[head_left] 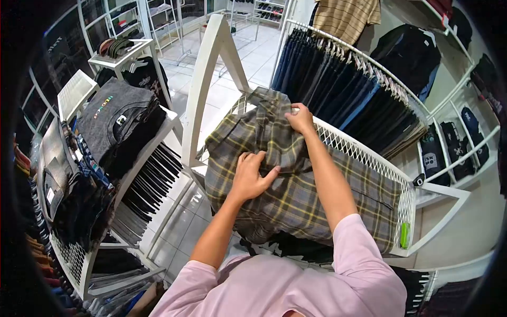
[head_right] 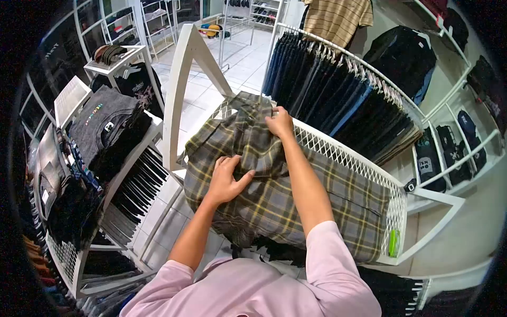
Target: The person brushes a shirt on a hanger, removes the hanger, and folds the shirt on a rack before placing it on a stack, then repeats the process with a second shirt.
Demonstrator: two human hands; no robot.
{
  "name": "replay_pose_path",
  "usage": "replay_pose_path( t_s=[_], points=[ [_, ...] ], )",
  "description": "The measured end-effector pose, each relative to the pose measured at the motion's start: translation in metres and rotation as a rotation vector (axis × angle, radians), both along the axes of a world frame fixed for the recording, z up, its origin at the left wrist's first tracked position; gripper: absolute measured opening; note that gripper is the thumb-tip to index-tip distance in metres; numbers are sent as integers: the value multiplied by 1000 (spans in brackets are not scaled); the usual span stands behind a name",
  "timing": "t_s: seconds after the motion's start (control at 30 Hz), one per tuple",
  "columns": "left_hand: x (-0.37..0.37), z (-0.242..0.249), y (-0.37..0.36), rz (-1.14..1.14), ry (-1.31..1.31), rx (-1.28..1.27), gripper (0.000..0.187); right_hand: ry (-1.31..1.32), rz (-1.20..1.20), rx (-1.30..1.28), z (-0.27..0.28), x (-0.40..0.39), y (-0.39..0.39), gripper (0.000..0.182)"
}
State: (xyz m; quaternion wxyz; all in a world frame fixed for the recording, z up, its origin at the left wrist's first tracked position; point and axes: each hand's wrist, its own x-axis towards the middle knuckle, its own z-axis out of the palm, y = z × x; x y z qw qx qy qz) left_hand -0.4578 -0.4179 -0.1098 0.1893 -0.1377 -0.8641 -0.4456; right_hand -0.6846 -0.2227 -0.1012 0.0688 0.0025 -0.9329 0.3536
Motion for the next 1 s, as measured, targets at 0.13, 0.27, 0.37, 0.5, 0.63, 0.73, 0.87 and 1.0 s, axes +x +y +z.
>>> replay_pose_path(
  t_s=[0.13, 0.27, 0.37, 0.5, 0.63, 0.73, 0.87, 1.0],
  points=[
    [1, 5, -1, -13, -64, 27, 59, 589, 39, -425, 43, 35, -5, 29],
    [3, 7, -2, -26, -53, 53, 51, 782, 34, -597, 114, 125, 6, 31],
    [6, 16, 0, -64, -13, 112, 44, 858, -51, -505, 117, 200, 21, 32],
    [5, 16, -2, -121, 12, 123, 32, 587, -241, -357, 54, 283, 57, 33],
    [4, 17, 2, -114, 10, 56, 26, 431, -375, -254, 18, 307, 101, 29],
    [3, 19, 9, -103, -35, -25, 29, 431, -377, 105, 42, 288, 128, 26],
    [4, 10, 11, -91, 23, -95, 31, 213, -169, 231, 20, 189, 169, 54],
    [4, 13, 9, -141, 53, -146, 31, 79, -17, 357, 0, 151, 170, 66]
  ],
)
